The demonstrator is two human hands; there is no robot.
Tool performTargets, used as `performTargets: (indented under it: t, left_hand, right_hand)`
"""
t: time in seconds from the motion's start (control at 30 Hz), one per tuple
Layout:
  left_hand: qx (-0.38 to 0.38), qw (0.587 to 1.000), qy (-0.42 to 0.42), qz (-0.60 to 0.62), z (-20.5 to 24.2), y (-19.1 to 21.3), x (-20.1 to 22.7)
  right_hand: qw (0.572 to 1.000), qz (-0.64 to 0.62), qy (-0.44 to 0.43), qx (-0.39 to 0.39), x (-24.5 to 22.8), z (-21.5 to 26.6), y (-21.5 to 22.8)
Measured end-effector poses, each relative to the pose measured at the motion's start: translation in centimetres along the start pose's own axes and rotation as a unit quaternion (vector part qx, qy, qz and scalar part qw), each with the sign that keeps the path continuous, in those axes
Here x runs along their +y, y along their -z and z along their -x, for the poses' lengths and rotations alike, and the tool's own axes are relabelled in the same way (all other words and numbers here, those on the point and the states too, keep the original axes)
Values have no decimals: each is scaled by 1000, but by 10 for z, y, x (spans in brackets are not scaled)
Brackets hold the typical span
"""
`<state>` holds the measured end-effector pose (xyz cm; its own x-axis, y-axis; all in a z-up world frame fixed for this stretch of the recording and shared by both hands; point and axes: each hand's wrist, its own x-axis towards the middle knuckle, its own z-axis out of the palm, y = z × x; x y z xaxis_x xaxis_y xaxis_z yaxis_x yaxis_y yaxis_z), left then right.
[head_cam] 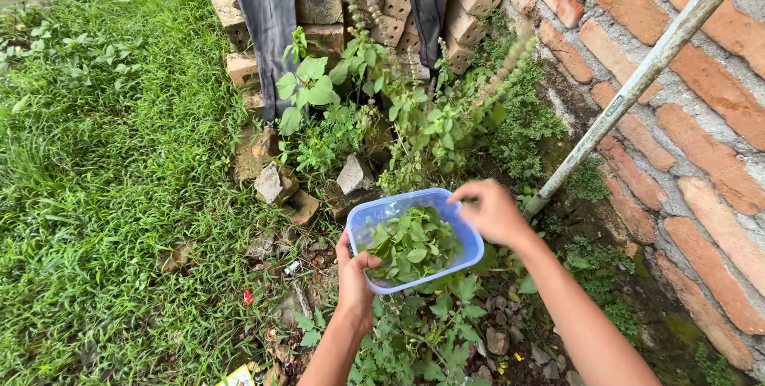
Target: Picking leaves from a plant and placing them into a plastic container.
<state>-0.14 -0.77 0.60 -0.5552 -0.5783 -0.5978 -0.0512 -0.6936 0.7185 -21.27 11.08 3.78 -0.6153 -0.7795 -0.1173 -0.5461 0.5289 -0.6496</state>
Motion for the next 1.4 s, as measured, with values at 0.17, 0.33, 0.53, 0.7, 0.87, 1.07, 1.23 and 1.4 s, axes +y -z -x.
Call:
performTargets:
  t: [0.17,0.33,0.53,0.7,0.87,1.07,1.23,1.4]
  left_hand:
    - [10,1000,-8,-19,-1,7,2]
    - [13,1000,-6,-1,2,10,5]
    - [23,1000,-10,-19,3,16,6]
    - [15,1000,-4,-10,9,15,11]
    - [16,1000,10,4,13,12,14]
    - [19,1000,8,-2,9,10,10]
    - [13,1000,7,12,8,7,9]
    - [4,1000,8,14,3,8,4]
  right_hand:
    - [964,-119,-144,191,36,-44,-5]
    - [967,-7,-79,244,59,-91,-19]
    - [928,89,-32,361,51,-119,-11]
    - [951,223,-36,210,54,-137,-12]
    - [931,322,-9,174,55,-130,-12]
    - [940,108,69,315,107,-125,-22]
    - [950,-14,55,308,95,-95,-15]
    - [949,-62,75,300,89,-88,-13]
